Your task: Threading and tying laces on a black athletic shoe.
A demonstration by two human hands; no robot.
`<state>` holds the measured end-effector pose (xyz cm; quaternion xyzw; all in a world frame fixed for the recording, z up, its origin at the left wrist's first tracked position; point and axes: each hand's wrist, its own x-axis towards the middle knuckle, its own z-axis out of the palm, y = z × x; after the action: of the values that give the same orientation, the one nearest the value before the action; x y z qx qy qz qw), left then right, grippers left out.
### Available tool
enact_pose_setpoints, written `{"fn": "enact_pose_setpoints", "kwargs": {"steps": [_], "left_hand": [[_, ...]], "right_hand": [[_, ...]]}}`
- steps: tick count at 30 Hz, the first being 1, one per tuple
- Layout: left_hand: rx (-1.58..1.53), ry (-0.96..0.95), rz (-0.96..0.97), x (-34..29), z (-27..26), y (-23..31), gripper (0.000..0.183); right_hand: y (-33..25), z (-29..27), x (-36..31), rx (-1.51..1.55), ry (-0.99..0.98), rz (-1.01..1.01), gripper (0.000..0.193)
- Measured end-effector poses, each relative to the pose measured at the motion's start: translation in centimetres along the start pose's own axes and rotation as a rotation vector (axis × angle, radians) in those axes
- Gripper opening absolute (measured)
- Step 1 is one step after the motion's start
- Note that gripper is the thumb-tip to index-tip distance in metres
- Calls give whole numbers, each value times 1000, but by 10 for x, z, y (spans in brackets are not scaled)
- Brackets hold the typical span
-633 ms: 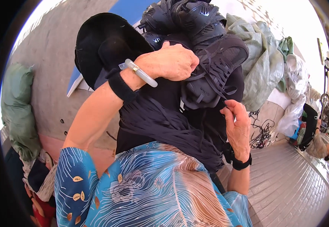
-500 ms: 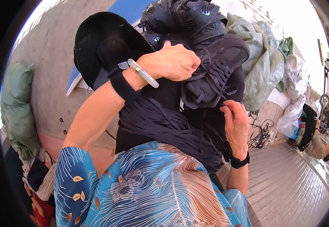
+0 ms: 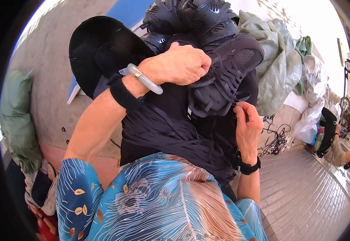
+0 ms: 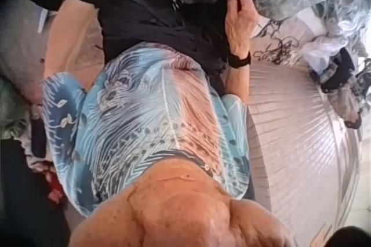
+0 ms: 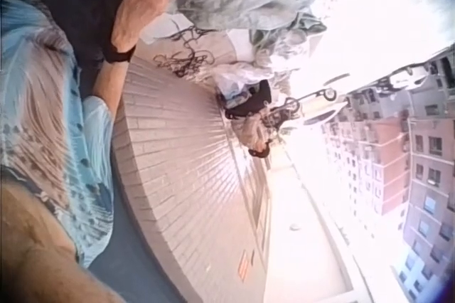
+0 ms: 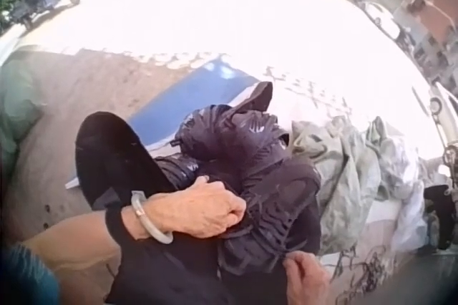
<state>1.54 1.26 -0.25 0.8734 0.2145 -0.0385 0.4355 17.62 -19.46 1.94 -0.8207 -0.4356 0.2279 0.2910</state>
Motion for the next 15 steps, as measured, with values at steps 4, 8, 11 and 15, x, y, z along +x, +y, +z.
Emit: {"fn": "enact_pose_setpoints", "kwargs": {"steps": [4,8,11,15], "left_hand": [[-217,-49,-107,4,-3,-5,14],[-273,-68,-85,7,-4,-4,15],[-234,-51,-88,9,-3,1,16],[-392,-24,-149,4,2,-7,20]], "right_hand": [[0,2,5,102,-25,58,6],[-4,2,6,124,16,87,6],[-1,-1,15,146,-2,107,7],[-2,-5,13,281,-91,237,9]]}}
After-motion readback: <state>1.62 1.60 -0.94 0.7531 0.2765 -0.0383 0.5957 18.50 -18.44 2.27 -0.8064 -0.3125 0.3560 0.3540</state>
